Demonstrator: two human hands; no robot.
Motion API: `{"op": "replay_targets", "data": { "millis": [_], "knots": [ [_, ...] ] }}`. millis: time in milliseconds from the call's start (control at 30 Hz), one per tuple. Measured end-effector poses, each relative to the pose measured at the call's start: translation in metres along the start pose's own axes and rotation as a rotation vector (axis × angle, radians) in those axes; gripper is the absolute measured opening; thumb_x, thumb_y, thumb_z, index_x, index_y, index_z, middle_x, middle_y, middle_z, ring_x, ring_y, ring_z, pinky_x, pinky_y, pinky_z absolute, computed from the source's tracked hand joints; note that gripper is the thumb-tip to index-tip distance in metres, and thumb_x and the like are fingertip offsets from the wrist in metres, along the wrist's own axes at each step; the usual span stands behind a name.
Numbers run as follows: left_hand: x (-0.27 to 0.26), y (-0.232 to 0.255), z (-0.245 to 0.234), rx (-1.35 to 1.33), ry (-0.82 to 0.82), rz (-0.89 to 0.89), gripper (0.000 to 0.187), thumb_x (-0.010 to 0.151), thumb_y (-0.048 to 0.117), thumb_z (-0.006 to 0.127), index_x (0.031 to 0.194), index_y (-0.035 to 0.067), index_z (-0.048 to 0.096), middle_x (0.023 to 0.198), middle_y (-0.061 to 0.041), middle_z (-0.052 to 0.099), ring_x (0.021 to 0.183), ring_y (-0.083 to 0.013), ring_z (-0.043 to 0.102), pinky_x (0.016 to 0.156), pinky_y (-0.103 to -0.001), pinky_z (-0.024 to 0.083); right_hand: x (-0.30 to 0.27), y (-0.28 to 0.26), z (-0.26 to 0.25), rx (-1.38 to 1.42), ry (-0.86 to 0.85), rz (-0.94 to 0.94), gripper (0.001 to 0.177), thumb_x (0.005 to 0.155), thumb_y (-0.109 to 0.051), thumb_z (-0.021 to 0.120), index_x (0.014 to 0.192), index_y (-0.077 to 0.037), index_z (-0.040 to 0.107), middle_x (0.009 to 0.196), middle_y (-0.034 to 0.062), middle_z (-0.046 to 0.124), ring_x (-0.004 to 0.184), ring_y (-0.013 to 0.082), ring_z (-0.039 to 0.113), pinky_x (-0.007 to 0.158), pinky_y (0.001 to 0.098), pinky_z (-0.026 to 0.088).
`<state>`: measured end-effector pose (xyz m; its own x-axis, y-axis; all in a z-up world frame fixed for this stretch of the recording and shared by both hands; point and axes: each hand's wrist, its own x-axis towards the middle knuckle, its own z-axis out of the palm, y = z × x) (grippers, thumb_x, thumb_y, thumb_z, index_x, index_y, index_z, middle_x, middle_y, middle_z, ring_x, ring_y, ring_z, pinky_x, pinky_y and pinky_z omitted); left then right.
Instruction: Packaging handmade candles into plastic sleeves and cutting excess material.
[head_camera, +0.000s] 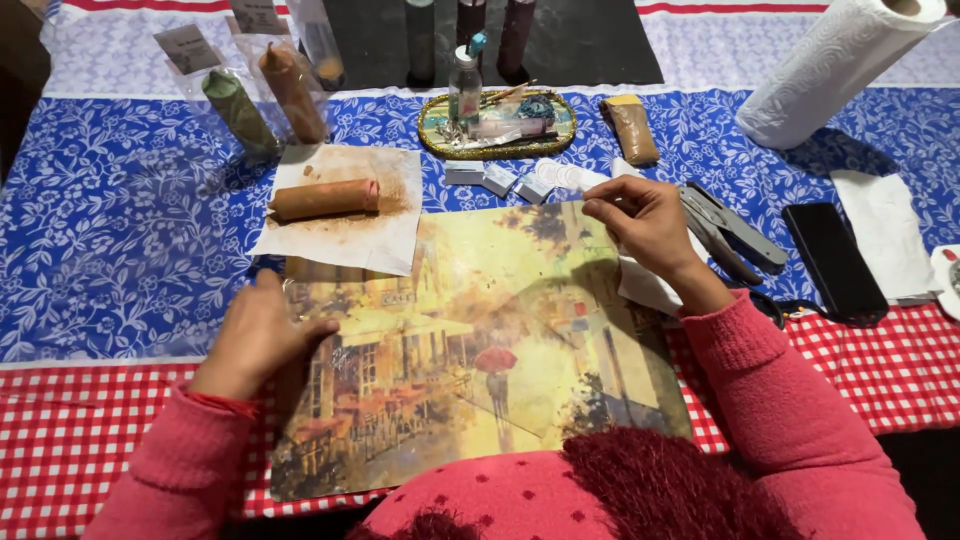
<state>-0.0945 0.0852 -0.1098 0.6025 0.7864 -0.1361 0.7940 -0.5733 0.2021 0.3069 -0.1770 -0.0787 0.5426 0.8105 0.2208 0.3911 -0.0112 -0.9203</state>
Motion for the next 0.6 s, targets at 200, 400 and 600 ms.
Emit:
{"op": "replay_targets", "data": {
  "millis": [200,400,600],
  "knots": [
    [-0.009,-0.011,-0.016,-0.156,0.063,-0.023,0.05,0.081,0.034,0.087,0.109,-0.005,0.07,0.101,-0.029,0.073,0.094,-0.0412,0.073,0.084,-0.05,0.057,-0.008,-0.012,-0.001,-0.029,-0.101,-0.047,0.014,0.096,-0.006,0.074,0.109,-0.001,0.077,0.086,0.0006,0.074,0.066,0.0022,0.057,0.057,0.02,0.045],
    [-0.029,0.047,-0.066,-0.582,-0.049,0.185,0.018,0.083,0.009,0.078,0.1,0.002,0.076,0.096,-0.015,0.079,0.084,-0.0254,0.074,0.074,-0.041,0.059,-0.016,-0.052,0.02,0.012,-0.375,-0.194,0.018,0.094,-0.009,0.074,0.111,-0.003,0.075,0.1,0.0019,0.078,0.091,0.0088,0.073,0.081,0.0248,0.06],
    [-0.016,0.146,-0.062,-1.442,-0.334,0.445,0.013,0.087,0.005,0.075,0.097,0.0,0.068,0.088,-0.01,0.076,0.08,-0.0183,0.077,0.071,-0.033,0.065,-0.015,-0.086,0.046,-0.255,-0.423,-0.244,0.019,0.086,-0.01,0.08,0.104,-0.005,0.076,0.087,0.0042,0.078,0.076,0.0097,0.072,0.068,0.0278,0.058]
  ]
}}
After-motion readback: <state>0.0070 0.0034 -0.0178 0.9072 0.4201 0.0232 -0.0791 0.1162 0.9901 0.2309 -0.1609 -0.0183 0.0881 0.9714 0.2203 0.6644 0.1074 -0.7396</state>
